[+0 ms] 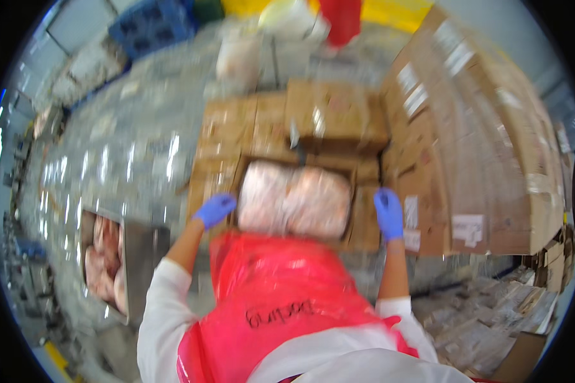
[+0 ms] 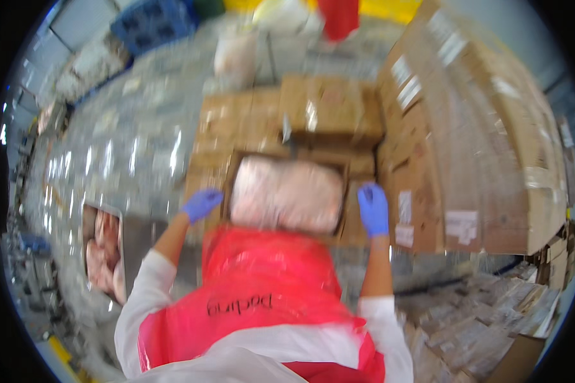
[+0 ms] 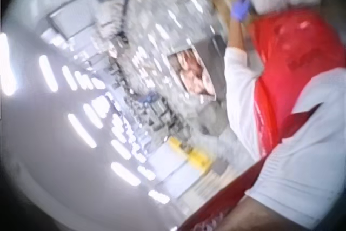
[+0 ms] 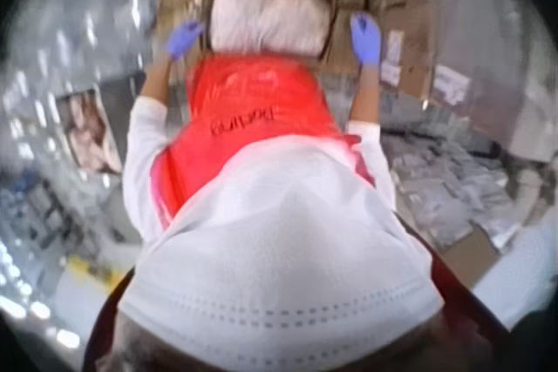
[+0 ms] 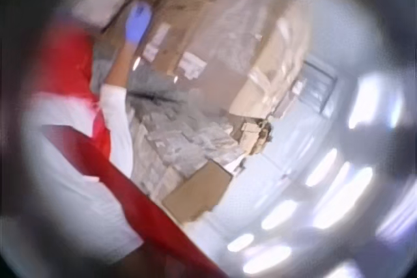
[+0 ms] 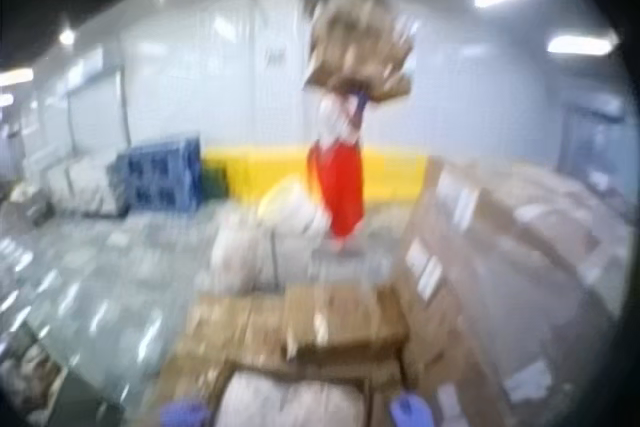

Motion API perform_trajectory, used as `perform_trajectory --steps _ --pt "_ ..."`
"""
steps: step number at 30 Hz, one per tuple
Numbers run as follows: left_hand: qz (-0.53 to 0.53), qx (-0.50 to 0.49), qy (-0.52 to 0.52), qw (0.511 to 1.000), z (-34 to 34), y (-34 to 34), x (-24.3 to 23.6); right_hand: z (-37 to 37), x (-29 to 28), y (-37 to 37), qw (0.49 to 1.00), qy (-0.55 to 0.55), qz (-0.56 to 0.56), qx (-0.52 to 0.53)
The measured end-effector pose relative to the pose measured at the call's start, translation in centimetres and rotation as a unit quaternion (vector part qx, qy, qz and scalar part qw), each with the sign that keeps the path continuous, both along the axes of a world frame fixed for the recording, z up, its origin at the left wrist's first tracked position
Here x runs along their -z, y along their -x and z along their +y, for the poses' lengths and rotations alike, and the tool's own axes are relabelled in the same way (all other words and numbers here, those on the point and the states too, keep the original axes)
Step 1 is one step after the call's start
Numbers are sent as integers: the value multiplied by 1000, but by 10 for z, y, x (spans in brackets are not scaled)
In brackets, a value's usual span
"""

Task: The person removes vacuum-sealed meat packages from a cardboard box, places them on a wooden board, and uses a knife to cut open the plastic and trim the meat. The trimmed pieces are placed into a metal tray.

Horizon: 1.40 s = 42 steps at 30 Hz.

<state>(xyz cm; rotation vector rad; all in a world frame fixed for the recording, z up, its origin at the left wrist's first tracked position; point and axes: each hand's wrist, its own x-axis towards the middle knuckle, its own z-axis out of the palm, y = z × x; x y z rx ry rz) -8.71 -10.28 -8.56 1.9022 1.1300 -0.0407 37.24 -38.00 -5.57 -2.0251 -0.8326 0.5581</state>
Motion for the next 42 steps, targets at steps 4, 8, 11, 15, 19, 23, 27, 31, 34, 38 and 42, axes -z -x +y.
perform_trajectory --steps 4,8,11,15,19,23,27,31,34,38,42 --pt "-10 0 73 997 56 21 44 113 65 48 992 58 27 -109" --pt "25 -12 20 999 47 38 137 153 127 90 972 177 62 -143" --pt "-36 -71 -94 992 67 16 213 163 183 102 946 284 87 -128" --pt "7 1 -134 991 91 -39 232 158 242 105 933 355 23 -57" --pt "21 25 -141 989 83 -46 275 148 260 125 923 381 53 -2" --pt "-103 -72 -91 988 74 -42 318 183 254 151 933 329 -108 -99" --pt "-181 -308 209 910 62 -52 314 233 240 169 930 249 -192 -188" --pt "-40 -352 279 893 80 -46 307 234 295 161 883 280 -237 -291" --pt "122 -196 155 961 72 -70 281 207 316 165 871 374 -114 -298" --pt "74 -237 144 958 65 -37 244 192 262 173 913 372 -28 -166" --pt "80 -259 231 935 44 -49 194 149 204 144 961 212 79 -156"
